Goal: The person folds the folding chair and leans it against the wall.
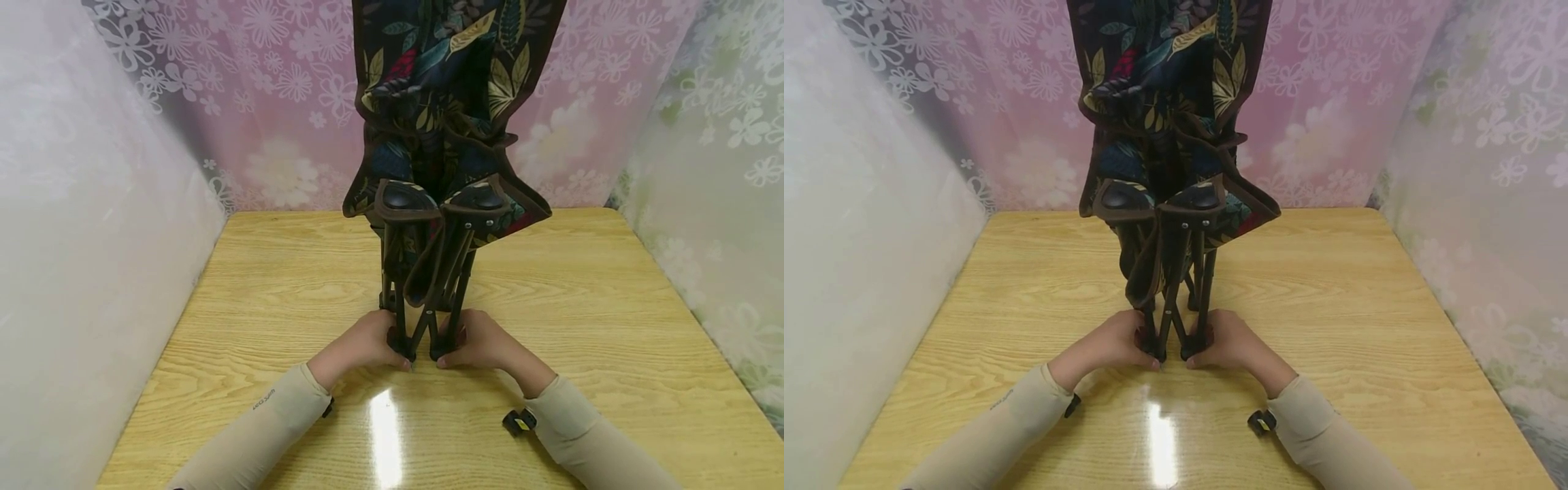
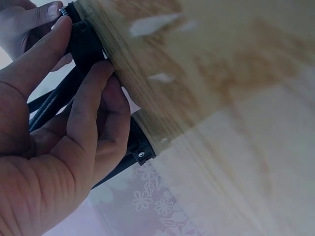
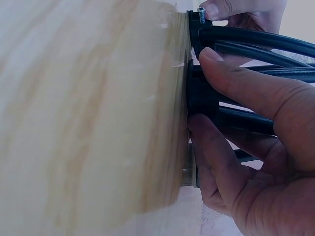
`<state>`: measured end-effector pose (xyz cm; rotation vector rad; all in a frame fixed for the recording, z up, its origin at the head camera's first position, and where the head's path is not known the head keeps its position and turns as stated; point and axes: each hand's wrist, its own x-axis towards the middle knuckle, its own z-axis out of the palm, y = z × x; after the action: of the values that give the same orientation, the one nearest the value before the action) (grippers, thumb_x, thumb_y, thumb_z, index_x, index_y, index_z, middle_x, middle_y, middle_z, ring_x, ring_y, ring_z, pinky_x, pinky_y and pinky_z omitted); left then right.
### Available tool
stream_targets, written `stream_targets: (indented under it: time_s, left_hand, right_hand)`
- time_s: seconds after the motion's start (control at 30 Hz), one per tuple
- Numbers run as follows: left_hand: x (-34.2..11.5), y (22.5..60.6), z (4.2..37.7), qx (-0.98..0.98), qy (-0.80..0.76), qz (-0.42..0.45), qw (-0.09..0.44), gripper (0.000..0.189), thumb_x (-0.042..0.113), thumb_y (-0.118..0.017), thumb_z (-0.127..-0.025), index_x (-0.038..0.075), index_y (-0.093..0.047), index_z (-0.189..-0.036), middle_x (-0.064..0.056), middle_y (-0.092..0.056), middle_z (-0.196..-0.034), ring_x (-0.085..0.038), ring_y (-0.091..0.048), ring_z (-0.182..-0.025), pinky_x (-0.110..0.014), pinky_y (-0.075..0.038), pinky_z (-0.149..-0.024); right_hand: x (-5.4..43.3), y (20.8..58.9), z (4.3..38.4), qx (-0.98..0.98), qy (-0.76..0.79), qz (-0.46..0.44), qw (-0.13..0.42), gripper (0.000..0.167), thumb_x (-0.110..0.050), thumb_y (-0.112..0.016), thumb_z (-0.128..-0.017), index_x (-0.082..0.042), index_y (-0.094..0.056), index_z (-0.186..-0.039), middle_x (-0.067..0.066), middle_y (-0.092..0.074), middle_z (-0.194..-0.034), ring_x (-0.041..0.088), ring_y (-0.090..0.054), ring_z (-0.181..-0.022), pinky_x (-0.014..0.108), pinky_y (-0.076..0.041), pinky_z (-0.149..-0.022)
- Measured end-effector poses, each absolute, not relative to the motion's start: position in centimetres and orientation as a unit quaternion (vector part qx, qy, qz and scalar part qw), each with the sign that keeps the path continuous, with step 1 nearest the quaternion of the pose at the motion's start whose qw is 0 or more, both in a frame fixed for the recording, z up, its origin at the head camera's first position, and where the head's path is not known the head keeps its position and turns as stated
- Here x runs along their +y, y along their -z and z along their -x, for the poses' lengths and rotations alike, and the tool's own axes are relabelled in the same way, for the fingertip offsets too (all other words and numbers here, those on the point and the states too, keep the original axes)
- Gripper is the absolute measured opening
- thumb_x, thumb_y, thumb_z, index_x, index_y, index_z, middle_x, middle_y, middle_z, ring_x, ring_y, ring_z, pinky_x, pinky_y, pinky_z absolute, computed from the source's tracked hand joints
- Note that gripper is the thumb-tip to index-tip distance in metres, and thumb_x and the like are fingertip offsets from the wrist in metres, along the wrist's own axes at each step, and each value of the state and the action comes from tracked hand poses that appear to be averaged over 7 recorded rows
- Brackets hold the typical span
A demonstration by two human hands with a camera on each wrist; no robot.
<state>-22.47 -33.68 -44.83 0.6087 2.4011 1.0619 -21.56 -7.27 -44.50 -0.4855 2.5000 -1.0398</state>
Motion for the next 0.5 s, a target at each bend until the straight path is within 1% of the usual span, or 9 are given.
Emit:
stream_targets:
  time_s: [0.5]
  left_hand:
    - [-33.56,44.42,22.51,0.87,-0.384,-0.211,0.228,0.042,0.024,-0.101,-0.07,0.004,-0.073,-0.095,-0.005,-0.074,-0.09,-0.015,-0.066,-0.077,-0.032,-0.057,-0.071]
  right_hand:
    - [-7.22,44.46,21.67,0.894,0.366,0.173,0.193,0.041,-0.022,-0.099,-0.075,-0.005,-0.076,-0.105,0.0,-0.078,-0.084,0.013,-0.07,-0.076,0.035,-0.059,-0.071]
